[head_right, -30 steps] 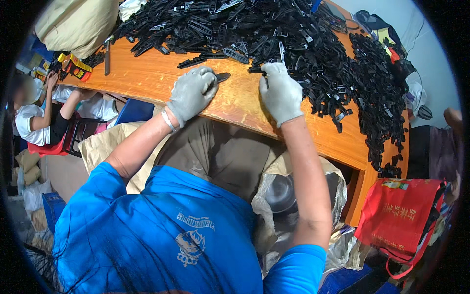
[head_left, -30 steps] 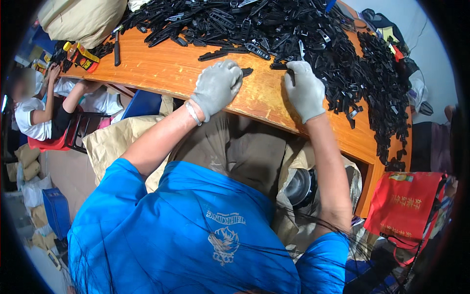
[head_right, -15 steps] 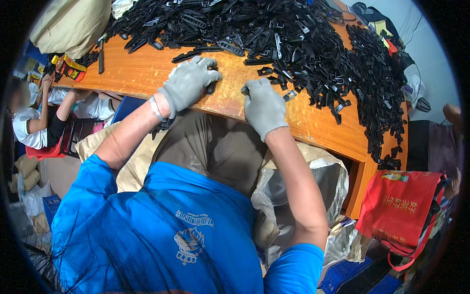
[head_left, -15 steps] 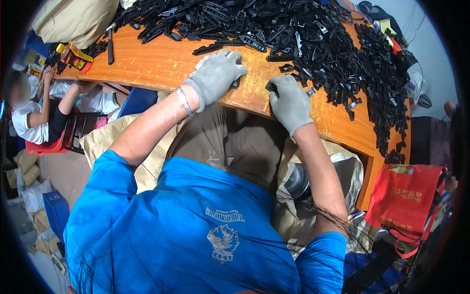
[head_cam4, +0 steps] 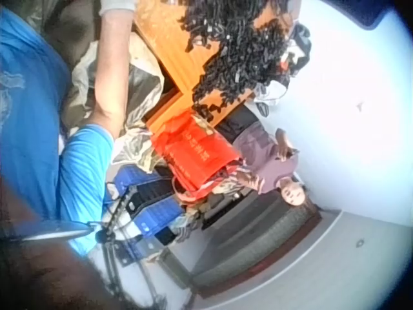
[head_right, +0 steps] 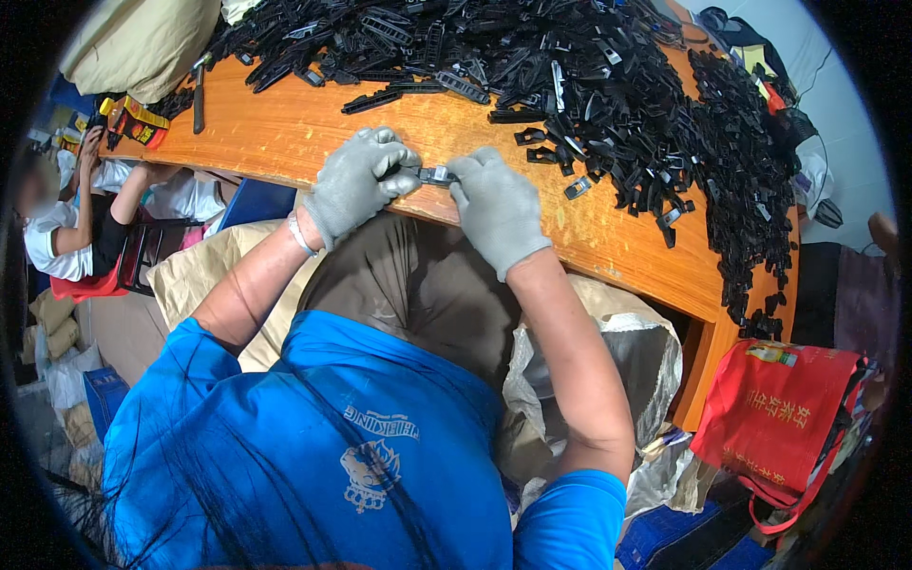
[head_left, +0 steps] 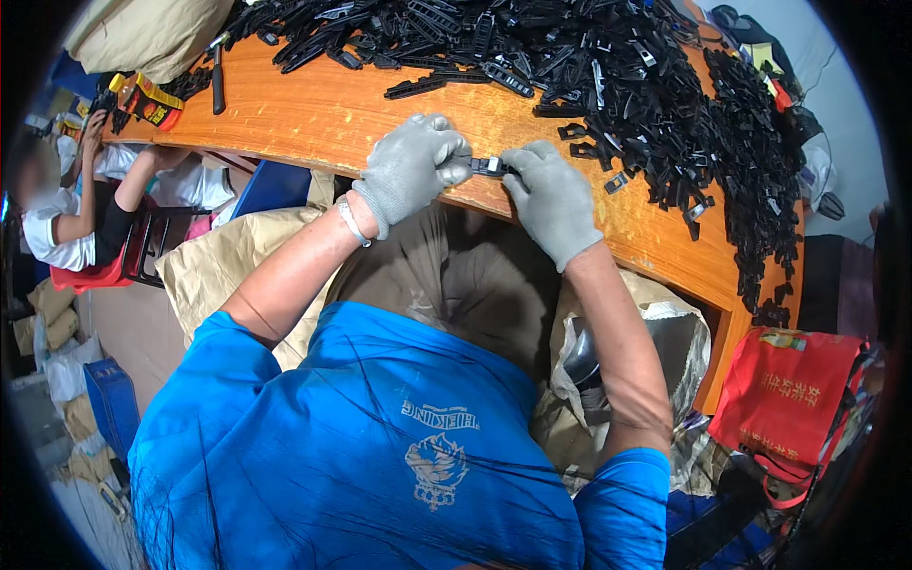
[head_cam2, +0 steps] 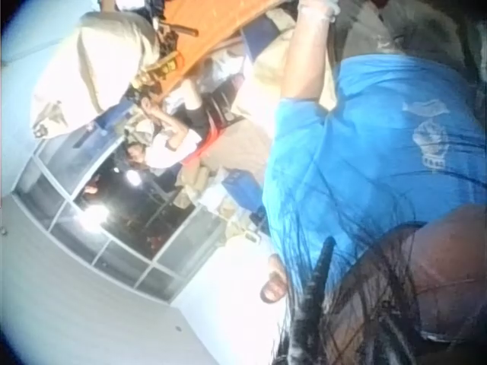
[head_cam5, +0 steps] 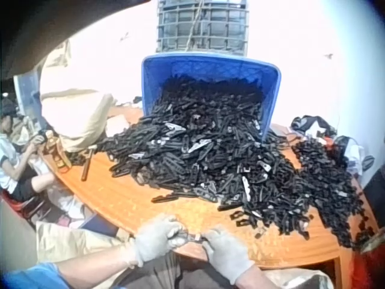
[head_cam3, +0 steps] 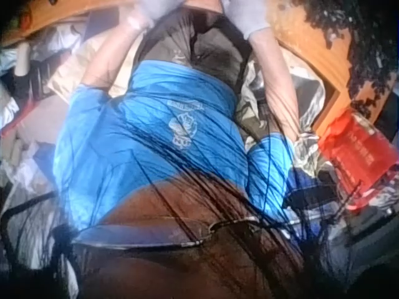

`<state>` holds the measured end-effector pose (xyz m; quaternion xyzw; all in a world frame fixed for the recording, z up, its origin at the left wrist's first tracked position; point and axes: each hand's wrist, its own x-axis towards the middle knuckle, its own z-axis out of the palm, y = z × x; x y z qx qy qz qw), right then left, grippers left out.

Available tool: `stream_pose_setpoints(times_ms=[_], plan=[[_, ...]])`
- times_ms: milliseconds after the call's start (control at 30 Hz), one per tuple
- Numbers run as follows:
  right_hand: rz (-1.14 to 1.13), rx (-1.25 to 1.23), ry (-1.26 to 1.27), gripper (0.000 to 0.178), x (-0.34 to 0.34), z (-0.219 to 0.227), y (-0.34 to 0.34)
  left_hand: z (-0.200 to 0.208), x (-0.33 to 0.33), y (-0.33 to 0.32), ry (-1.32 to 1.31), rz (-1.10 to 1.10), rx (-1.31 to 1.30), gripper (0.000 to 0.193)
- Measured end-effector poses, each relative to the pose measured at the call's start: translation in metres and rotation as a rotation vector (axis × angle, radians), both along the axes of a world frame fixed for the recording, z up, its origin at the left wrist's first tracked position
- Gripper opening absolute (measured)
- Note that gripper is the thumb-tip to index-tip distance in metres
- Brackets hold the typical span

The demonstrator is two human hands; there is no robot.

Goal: The person assembles black plastic components by hand and drops the assembled pieces into a bag.

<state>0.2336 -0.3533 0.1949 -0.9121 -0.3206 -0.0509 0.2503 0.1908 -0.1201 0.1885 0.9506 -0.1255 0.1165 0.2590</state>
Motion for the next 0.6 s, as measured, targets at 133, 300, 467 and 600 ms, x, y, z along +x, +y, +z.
stream_pose_setpoints(times_ms=[133, 300, 467, 600], plan=[[0.075, -0.01, -0.088, 0.015, 0.007, -0.005, -0.002, -0.007, 0.001, 0.002, -0.024, -0.005, -0.04, 0.014], [0.168, -0.212, -0.186, 0.008, 0.025, 0.002, 0.022, -0.009, 0.007, -0.009, -0.093, -0.02, -0.049, 0.018], [0.207, -0.213, -0.152, 0.009, 0.018, -0.001, 0.018, 0.002, -0.009, 0.011, -0.003, -0.024, -0.074, 0.018], [0.082, -0.075, -0.158, 0.016, 0.017, 0.002, -0.029, 0.03, -0.059, 0.088, 0.212, 0.063, 0.032, 0.019]])
